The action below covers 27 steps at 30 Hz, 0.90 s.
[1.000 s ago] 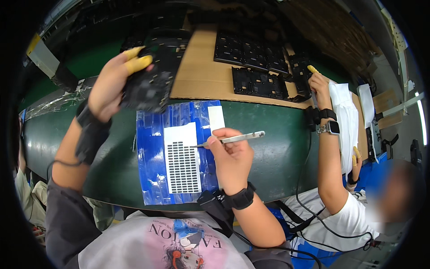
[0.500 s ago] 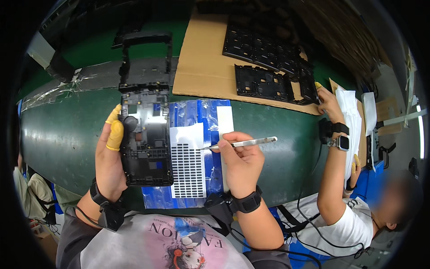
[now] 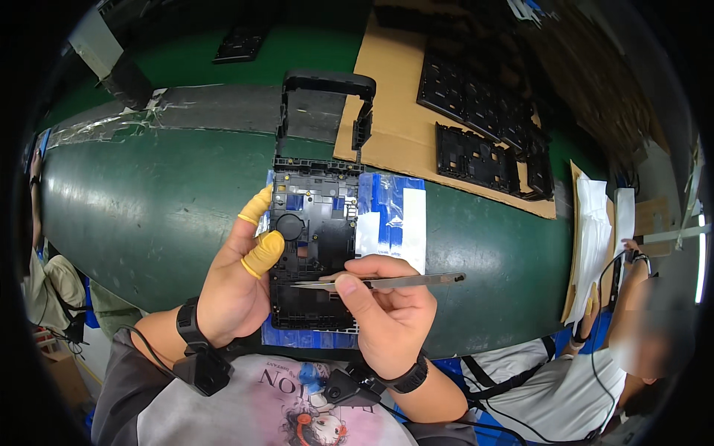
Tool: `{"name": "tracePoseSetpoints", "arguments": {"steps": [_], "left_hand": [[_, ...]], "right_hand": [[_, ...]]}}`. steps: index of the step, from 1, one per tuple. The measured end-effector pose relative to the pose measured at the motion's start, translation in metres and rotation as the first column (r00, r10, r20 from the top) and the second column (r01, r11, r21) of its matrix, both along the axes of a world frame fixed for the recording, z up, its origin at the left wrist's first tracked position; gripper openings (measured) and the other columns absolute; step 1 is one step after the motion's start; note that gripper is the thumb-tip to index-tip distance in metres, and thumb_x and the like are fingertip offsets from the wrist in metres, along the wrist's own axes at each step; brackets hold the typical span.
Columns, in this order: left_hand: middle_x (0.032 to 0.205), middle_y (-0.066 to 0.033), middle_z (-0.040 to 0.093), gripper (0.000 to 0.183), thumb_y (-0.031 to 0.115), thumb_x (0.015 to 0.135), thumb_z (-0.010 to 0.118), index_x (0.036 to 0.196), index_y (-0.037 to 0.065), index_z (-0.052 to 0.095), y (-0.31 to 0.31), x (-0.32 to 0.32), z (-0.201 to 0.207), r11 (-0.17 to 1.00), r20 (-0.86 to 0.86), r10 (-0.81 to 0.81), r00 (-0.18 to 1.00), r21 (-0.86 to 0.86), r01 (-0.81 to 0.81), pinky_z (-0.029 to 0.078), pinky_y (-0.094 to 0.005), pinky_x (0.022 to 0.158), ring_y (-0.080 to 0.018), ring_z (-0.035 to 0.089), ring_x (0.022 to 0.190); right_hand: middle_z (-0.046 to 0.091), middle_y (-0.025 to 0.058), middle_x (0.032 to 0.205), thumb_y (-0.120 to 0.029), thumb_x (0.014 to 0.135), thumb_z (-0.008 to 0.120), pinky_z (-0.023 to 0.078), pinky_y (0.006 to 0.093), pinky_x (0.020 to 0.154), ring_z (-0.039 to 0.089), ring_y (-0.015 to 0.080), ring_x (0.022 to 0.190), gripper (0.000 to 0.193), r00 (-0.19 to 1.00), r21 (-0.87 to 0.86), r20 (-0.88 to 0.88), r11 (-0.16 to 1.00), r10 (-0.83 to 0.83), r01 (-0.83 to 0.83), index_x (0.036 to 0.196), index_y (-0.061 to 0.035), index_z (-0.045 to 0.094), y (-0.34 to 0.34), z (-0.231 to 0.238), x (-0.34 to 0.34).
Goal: Inspecting and assembling plastic and electronic components at a workbench.
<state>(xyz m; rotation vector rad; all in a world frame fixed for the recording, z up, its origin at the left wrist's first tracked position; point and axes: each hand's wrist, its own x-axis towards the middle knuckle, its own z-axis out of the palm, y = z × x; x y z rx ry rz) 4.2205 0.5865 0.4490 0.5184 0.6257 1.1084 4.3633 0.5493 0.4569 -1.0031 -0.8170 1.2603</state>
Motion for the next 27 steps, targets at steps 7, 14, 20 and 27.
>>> {"name": "tracePoseSetpoints", "arguments": {"steps": [7, 14, 20, 27], "left_hand": [[0.114, -0.0088, 0.043, 0.051, 0.016, 0.082, 0.049, 0.126, 0.012, 0.023, -0.0015, -0.0011, 0.0010, 1.000, 0.052, 0.019, 0.998, 0.005, -0.020, 0.040, -0.0331, 0.084, -0.0190, 0.047, 0.099], [0.115, -0.0089, 0.042, 0.050, 0.005, 0.083, 0.044, 0.127, 0.011, 0.020, -0.0030, -0.0033, 0.0027, 1.000, 0.116, 0.002, 0.993, -0.006, -0.001, 0.038, -0.0303, 0.086, -0.0152, 0.045, 0.101], [0.112, -0.0090, 0.044, 0.052, 0.007, 0.083, 0.046, 0.127, 0.011, 0.019, -0.0030, -0.0040, 0.0015, 1.000, 0.106, 0.003, 0.994, -0.007, -0.002, 0.038, -0.0297, 0.085, -0.0153, 0.046, 0.100], [0.112, -0.0089, 0.044, 0.051, 0.017, 0.082, 0.049, 0.125, 0.012, 0.023, -0.0030, -0.0037, 0.0014, 1.000, 0.066, 0.008, 0.998, 0.010, -0.008, 0.041, -0.0335, 0.084, -0.0189, 0.047, 0.098]], "right_hand": [[0.058, 0.0129, 0.077, 0.006, 0.073, 0.056, 0.045, 0.0209, 0.064, 0.057, 0.0135, 0.069, 0.018, 0.999, 0.067, -0.003, 0.997, -0.040, 0.040, 0.090, 0.0049, 0.050, -0.0014, -0.0020, -0.0042], [0.058, 0.0117, 0.076, 0.004, 0.072, 0.058, 0.045, 0.0205, 0.062, 0.057, 0.0126, 0.068, 0.019, 0.997, 0.055, 0.043, 0.997, -0.064, 0.061, 0.089, 0.0041, 0.050, -0.0022, -0.0034, -0.0054], [0.058, 0.0111, 0.075, 0.003, 0.072, 0.058, 0.044, 0.0198, 0.061, 0.056, 0.0117, 0.067, 0.018, 0.996, 0.072, 0.040, 0.995, -0.078, 0.075, 0.089, 0.0039, 0.050, -0.0029, -0.0036, -0.0056], [0.057, 0.0102, 0.075, 0.004, 0.072, 0.059, 0.044, 0.0199, 0.062, 0.055, 0.0112, 0.067, 0.018, 0.995, 0.054, 0.067, 0.996, -0.080, 0.076, 0.088, 0.0037, 0.050, -0.0024, -0.0012, -0.0075]]}}
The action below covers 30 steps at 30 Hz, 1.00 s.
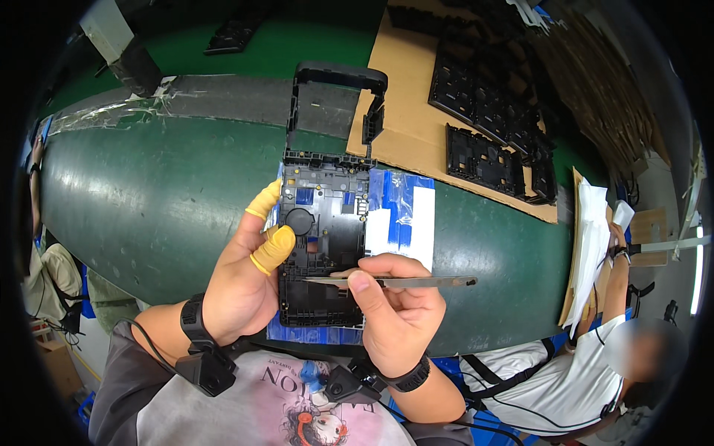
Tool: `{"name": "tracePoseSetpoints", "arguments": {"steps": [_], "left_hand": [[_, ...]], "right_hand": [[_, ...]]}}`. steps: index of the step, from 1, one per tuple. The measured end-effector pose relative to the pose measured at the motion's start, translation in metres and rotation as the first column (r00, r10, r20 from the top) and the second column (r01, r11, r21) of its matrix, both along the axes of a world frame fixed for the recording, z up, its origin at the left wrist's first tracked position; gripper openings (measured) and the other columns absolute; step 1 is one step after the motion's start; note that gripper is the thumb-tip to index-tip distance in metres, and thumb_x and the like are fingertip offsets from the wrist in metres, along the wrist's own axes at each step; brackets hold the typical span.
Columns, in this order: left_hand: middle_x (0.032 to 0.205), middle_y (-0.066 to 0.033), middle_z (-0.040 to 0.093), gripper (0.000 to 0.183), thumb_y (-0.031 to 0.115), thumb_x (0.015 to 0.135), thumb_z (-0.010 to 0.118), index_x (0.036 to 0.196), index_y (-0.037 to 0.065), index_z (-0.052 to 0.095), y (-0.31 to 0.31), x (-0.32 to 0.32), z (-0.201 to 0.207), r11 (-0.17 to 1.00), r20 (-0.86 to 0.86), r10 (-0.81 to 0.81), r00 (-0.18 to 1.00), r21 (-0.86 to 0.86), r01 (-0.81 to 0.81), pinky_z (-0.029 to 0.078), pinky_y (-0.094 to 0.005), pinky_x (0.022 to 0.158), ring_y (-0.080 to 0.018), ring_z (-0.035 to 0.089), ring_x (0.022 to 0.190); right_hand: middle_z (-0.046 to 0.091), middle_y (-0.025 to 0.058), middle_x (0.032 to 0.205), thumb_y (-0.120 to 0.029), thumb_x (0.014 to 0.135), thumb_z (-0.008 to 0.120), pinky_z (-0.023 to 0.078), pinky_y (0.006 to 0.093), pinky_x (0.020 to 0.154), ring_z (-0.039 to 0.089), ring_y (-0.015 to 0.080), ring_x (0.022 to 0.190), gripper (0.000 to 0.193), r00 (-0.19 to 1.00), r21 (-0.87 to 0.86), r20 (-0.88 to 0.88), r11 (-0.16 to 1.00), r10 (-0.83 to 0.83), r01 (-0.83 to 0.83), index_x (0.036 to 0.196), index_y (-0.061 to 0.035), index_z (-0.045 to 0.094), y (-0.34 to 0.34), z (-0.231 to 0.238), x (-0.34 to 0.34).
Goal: Inspecting and assembling plastic and electronic components at a workbench.
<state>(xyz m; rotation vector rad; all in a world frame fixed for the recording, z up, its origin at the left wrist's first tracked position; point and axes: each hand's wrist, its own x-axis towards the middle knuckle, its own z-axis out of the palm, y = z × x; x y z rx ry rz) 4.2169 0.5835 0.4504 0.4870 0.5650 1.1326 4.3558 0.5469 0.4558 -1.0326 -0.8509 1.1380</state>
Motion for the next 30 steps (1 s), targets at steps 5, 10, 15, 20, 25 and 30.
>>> {"name": "tracePoseSetpoints", "arguments": {"steps": [5, 10, 15, 20, 25, 30], "left_hand": [[0.112, -0.0090, 0.044, 0.053, 0.010, 0.081, 0.049, 0.127, 0.012, 0.021, 0.001, 0.000, 0.001, 1.000, 0.043, 0.008, 0.999, -0.020, -0.007, 0.039, -0.0312, 0.084, -0.0177, 0.046, 0.100], [0.114, -0.0098, 0.043, 0.068, -0.004, 0.071, 0.052, 0.128, 0.014, 0.020, 0.000, -0.004, -0.001, 1.000, -0.038, -0.021, 0.999, 0.020, 0.022, 0.040, -0.0331, 0.085, -0.0204, 0.046, 0.100], [0.113, -0.0086, 0.041, 0.085, -0.019, 0.058, 0.043, 0.130, 0.015, 0.014, 0.001, -0.007, 0.002, 0.995, -0.111, -0.024, 0.994, 0.093, 0.034, 0.038, -0.0260, 0.081, -0.0156, 0.044, 0.099], [0.109, -0.0082, 0.044, 0.076, -0.012, 0.064, 0.051, 0.128, 0.014, 0.020, 0.008, -0.019, 0.006, 0.972, -0.039, 0.170, 0.985, 0.170, -0.161, 0.042, -0.0288, 0.079, -0.0155, 0.046, 0.092], [0.108, -0.0073, 0.048, 0.041, 0.017, 0.083, 0.046, 0.121, 0.010, 0.030, 0.013, -0.021, 0.016, 0.960, -0.048, 0.263, 0.963, 0.110, -0.257, 0.043, -0.0309, 0.081, -0.0169, 0.050, 0.096], [0.108, -0.0064, 0.048, 0.040, 0.022, 0.084, 0.046, 0.119, 0.008, 0.033, 0.016, -0.020, 0.012, 0.975, -0.080, 0.222, 0.972, 0.053, -0.218, 0.043, -0.0299, 0.081, -0.0153, 0.050, 0.096]], "right_hand": [[0.056, 0.0092, 0.077, 0.004, 0.072, 0.058, 0.044, 0.0195, 0.062, 0.055, 0.0106, 0.068, 0.018, 1.000, 0.015, 0.020, 1.000, 0.008, -0.008, 0.089, 0.0037, 0.050, 0.001, -0.001, 0.000], [0.057, 0.0090, 0.073, 0.002, 0.072, 0.058, 0.039, 0.0185, 0.056, 0.051, 0.0091, 0.060, 0.018, 0.999, -0.002, 0.043, 1.000, -0.022, 0.022, 0.088, 0.0030, 0.050, 0.003, -0.001, -0.005], [0.055, 0.0072, 0.069, 0.003, 0.073, 0.057, 0.040, 0.0190, 0.055, 0.050, 0.0088, 0.059, 0.017, 0.996, -0.003, -0.056, 0.997, -0.072, 0.072, 0.089, 0.0035, 0.050, 0.004, 0.002, 0.006], [0.055, 0.0081, 0.067, 0.004, 0.073, 0.054, 0.033, 0.0163, 0.048, 0.048, 0.0075, 0.054, 0.015, 0.980, 0.044, 0.012, 0.979, -0.199, 0.198, 0.087, 0.0025, 0.050, 0.013, -0.005, 0.036], [0.057, 0.0084, 0.070, 0.006, 0.073, 0.054, 0.042, 0.0171, 0.056, 0.056, 0.0109, 0.060, 0.014, 0.976, -0.011, 0.078, 0.979, -0.202, 0.203, 0.087, 0.0030, 0.051, 0.020, -0.036, 0.041], [0.057, 0.0088, 0.073, 0.005, 0.074, 0.053, 0.044, 0.0190, 0.060, 0.056, 0.0122, 0.063, 0.013, 0.982, 0.004, 0.080, 0.985, -0.174, 0.174, 0.087, 0.0035, 0.050, 0.021, -0.039, 0.047]]}}
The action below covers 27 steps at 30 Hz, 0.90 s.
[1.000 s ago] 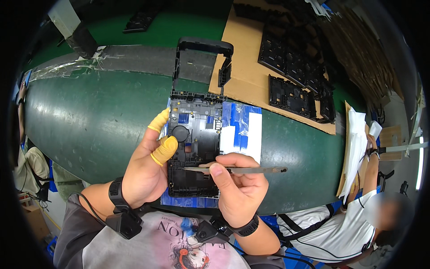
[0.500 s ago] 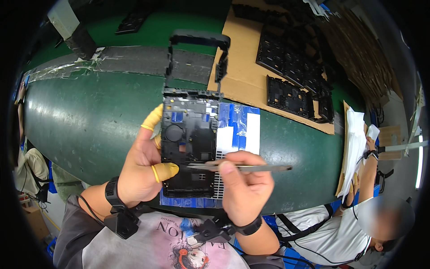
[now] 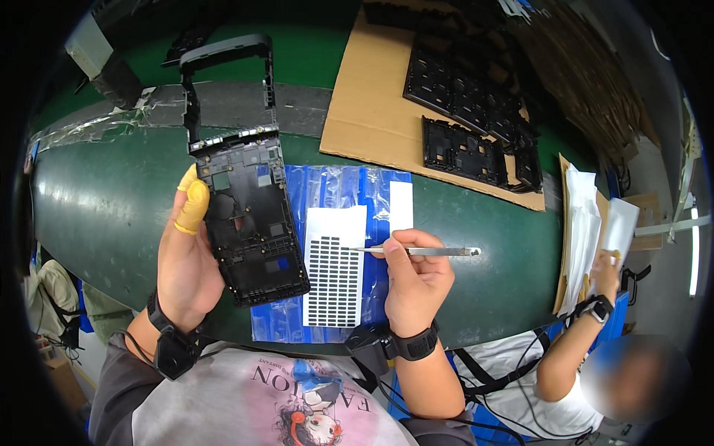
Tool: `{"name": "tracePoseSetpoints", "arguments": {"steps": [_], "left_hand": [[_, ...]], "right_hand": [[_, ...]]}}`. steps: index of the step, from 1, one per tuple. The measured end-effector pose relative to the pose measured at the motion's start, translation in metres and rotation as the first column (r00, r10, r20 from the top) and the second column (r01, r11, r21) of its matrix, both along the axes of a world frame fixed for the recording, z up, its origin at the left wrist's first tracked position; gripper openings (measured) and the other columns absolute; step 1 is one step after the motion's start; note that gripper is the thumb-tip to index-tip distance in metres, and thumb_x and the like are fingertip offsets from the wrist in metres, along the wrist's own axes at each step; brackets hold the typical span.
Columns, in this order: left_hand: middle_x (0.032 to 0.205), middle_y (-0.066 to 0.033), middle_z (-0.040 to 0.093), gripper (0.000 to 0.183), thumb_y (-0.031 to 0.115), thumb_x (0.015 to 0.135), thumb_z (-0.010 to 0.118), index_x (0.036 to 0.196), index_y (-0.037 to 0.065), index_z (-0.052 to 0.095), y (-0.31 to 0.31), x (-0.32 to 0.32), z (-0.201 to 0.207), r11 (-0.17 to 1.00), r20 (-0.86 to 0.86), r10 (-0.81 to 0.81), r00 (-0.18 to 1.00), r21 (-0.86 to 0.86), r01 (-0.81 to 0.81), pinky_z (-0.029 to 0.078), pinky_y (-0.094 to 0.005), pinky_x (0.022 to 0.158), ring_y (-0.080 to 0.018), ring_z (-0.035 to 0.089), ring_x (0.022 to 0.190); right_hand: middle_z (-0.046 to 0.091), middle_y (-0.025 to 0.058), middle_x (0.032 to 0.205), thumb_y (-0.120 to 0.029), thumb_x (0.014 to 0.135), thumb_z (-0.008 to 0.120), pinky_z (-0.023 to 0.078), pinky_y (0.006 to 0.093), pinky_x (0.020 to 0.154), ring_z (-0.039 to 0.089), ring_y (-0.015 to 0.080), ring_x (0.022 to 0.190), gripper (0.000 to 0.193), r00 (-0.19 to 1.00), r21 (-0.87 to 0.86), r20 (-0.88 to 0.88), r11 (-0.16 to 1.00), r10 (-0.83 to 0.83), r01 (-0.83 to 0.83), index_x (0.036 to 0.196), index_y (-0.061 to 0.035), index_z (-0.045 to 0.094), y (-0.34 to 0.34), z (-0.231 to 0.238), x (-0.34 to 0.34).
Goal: Inspecting and assembling plastic and electronic components at a workbench.
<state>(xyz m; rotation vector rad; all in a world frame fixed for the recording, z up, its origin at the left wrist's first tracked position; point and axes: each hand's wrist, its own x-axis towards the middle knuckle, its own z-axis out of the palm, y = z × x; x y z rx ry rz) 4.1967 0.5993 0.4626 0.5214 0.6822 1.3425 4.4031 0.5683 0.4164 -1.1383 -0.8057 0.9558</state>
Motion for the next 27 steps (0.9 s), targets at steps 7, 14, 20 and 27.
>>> {"name": "tracePoseSetpoints", "arguments": {"steps": [7, 14, 20, 27], "left_hand": [[0.107, -0.0062, 0.048, 0.037, 0.019, 0.084, 0.046, 0.118, 0.010, 0.034, -0.002, 0.011, -0.001, 0.995, 0.014, -0.047, 0.999, -0.089, 0.048, 0.043, -0.0301, 0.080, -0.0148, 0.049, 0.096], [0.112, -0.0057, 0.045, 0.040, 0.024, 0.084, 0.045, 0.119, 0.009, 0.033, -0.005, 0.014, -0.008, 0.984, 0.065, -0.160, 0.985, -0.074, 0.165, 0.039, -0.0327, 0.086, -0.0171, 0.046, 0.101], [0.112, -0.0066, 0.045, 0.042, 0.025, 0.084, 0.045, 0.119, 0.008, 0.031, -0.010, 0.016, -0.006, 0.964, 0.114, -0.225, 0.968, -0.120, 0.238, 0.039, -0.0337, 0.086, -0.0175, 0.046, 0.102], [0.113, -0.0081, 0.044, 0.044, 0.025, 0.083, 0.047, 0.119, 0.006, 0.031, -0.015, 0.016, -0.006, 0.959, 0.162, -0.232, 0.959, -0.126, 0.253, 0.039, -0.0342, 0.086, -0.0187, 0.045, 0.102]], "right_hand": [[0.057, 0.0091, 0.071, 0.006, 0.074, 0.053, 0.042, 0.0178, 0.055, 0.056, 0.0115, 0.061, 0.013, 0.999, -0.038, 0.037, 0.999, 0.009, -0.008, 0.087, 0.0042, 0.050, 0.001, 0.002, 0.000], [0.057, 0.0088, 0.068, 0.006, 0.073, 0.053, 0.036, 0.0160, 0.050, 0.054, 0.0093, 0.058, 0.014, 0.997, -0.015, -0.068, 0.999, 0.035, -0.036, 0.087, 0.0036, 0.051, -0.005, 0.018, -0.002], [0.059, 0.0134, 0.078, 0.006, 0.072, 0.057, 0.045, 0.0209, 0.060, 0.056, 0.0129, 0.068, 0.020, 0.972, 0.060, -0.086, 0.975, 0.220, -0.215, 0.090, 0.0047, 0.050, -0.017, 0.047, -0.040], [0.057, 0.0115, 0.077, 0.005, 0.073, 0.057, 0.046, 0.0221, 0.064, 0.057, 0.0139, 0.069, 0.018, 0.976, 0.036, -0.100, 0.981, 0.191, -0.188, 0.089, 0.0043, 0.050, -0.014, 0.036, -0.050]]}}
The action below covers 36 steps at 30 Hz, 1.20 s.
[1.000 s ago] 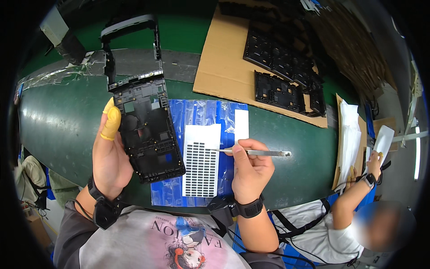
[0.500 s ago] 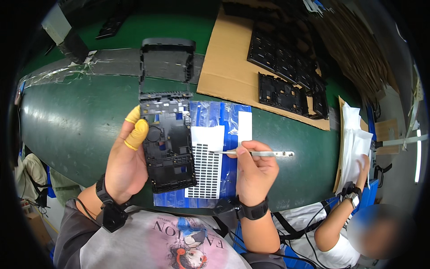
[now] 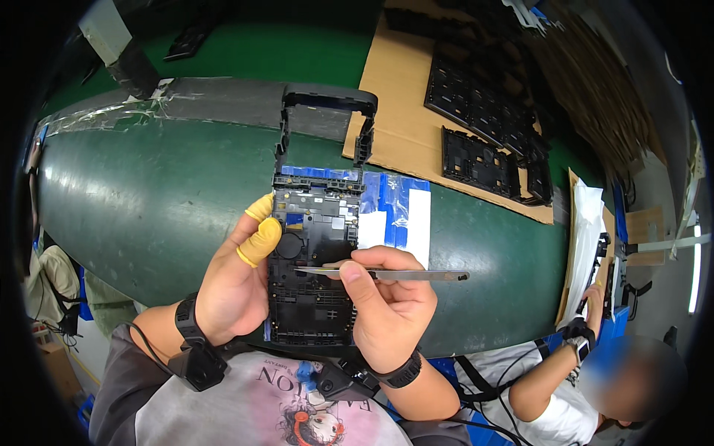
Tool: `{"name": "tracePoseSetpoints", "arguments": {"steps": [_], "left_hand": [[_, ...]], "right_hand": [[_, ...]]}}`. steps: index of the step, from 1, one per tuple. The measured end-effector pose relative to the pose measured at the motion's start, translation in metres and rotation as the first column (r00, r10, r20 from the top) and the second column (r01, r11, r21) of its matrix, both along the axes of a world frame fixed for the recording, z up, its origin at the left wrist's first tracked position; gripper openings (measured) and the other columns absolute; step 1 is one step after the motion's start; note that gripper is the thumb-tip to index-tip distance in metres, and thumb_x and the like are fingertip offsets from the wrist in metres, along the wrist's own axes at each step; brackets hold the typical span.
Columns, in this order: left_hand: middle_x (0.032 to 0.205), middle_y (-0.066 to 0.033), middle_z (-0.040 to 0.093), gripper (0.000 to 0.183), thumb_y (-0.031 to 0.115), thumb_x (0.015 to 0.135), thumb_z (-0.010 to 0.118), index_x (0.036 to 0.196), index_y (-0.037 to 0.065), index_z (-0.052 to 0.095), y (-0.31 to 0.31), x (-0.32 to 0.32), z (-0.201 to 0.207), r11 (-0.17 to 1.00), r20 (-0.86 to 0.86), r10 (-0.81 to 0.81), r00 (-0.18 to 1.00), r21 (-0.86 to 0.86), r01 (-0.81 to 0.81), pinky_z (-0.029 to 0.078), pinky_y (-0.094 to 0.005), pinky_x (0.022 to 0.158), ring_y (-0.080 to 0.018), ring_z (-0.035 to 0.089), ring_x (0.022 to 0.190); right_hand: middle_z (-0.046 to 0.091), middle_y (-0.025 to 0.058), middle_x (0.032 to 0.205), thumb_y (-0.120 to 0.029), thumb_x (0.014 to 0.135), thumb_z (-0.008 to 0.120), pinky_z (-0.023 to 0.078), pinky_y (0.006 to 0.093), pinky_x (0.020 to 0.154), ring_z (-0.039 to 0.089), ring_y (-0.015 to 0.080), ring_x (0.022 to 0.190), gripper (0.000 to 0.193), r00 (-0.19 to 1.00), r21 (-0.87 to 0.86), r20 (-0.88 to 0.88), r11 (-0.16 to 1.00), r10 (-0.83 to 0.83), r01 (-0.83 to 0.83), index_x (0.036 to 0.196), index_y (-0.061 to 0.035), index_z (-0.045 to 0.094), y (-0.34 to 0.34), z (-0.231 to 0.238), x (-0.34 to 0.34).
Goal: Inspecting and assembling plastic and electronic components at a workbench.
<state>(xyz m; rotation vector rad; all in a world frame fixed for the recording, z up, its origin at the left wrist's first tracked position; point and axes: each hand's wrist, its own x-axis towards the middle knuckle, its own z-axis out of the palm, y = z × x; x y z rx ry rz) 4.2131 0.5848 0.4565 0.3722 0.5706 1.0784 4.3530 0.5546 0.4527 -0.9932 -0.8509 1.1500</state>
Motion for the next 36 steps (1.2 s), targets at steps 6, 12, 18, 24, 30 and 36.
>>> {"name": "tracePoseSetpoints", "arguments": {"steps": [6, 12, 18, 24, 30, 36], "left_hand": [[0.112, -0.0085, 0.045, 0.044, 0.024, 0.083, 0.047, 0.120, 0.007, 0.031, -0.001, -0.002, 0.001, 1.000, 0.019, -0.006, 1.000, -0.012, 0.006, 0.040, -0.0342, 0.086, -0.0187, 0.046, 0.102], [0.113, -0.0090, 0.044, 0.044, 0.023, 0.083, 0.046, 0.121, 0.008, 0.029, 0.000, -0.001, 0.001, 1.000, 0.021, -0.008, 1.000, 0.002, 0.008, 0.040, -0.0345, 0.085, -0.0191, 0.046, 0.102], [0.114, -0.0093, 0.043, 0.044, 0.023, 0.084, 0.046, 0.121, 0.008, 0.028, -0.001, 0.000, 0.001, 1.000, 0.017, -0.014, 1.000, 0.009, 0.014, 0.041, -0.0350, 0.085, -0.0192, 0.046, 0.103], [0.114, -0.0093, 0.043, 0.043, 0.022, 0.084, 0.045, 0.121, 0.008, 0.028, -0.002, 0.001, 0.002, 1.000, 0.020, -0.012, 1.000, 0.010, 0.012, 0.040, -0.0350, 0.086, -0.0194, 0.046, 0.102], [0.114, -0.0093, 0.044, 0.045, 0.018, 0.082, 0.048, 0.121, 0.007, 0.029, 0.002, -0.003, 0.002, 1.000, 0.070, -0.018, 0.997, 0.005, 0.017, 0.039, -0.0352, 0.086, -0.0198, 0.045, 0.103], [0.110, -0.0111, 0.045, 0.070, -0.016, 0.065, 0.045, 0.126, 0.009, 0.022, -0.006, -0.013, 0.001, 0.998, 0.020, 0.047, 0.999, -0.041, -0.046, 0.041, -0.0290, 0.080, -0.0172, 0.048, 0.097]], "right_hand": [[0.057, 0.0118, 0.077, 0.005, 0.073, 0.057, 0.045, 0.0212, 0.063, 0.057, 0.0138, 0.068, 0.017, 1.000, 0.021, 0.004, 1.000, -0.005, 0.005, 0.088, 0.0038, 0.050, -0.001, -0.002, -0.001], [0.056, 0.0104, 0.071, 0.003, 0.072, 0.056, 0.041, 0.0208, 0.057, 0.050, 0.0112, 0.060, 0.015, 0.998, -0.018, 0.031, 0.999, -0.046, 0.047, 0.086, 0.0031, 0.050, 0.000, 0.004, -0.008], [0.058, 0.0120, 0.076, 0.004, 0.073, 0.057, 0.045, 0.0215, 0.063, 0.057, 0.0134, 0.068, 0.016, 1.000, 0.013, 0.003, 1.000, 0.000, 0.000, 0.087, 0.0037, 0.050, -0.002, -0.002, 0.001], [0.058, 0.0115, 0.076, 0.004, 0.073, 0.057, 0.045, 0.0205, 0.062, 0.056, 0.0123, 0.068, 0.017, 1.000, 0.012, 0.013, 1.000, -0.005, 0.005, 0.088, 0.0040, 0.050, -0.002, 0.001, 0.000], [0.058, 0.0122, 0.076, 0.006, 0.073, 0.056, 0.045, 0.0212, 0.063, 0.056, 0.0129, 0.068, 0.016, 0.999, 0.013, 0.019, 0.999, -0.031, 0.030, 0.087, 0.0040, 0.050, 0.001, 0.002, -0.004], [0.052, 0.0063, 0.067, 0.002, 0.071, 0.055, 0.040, 0.0204, 0.055, 0.048, 0.0088, 0.058, 0.015, 0.988, -0.029, -0.057, 0.990, -0.143, 0.141, 0.085, 0.0026, 0.049, -0.001, 0.004, -0.005]]}}
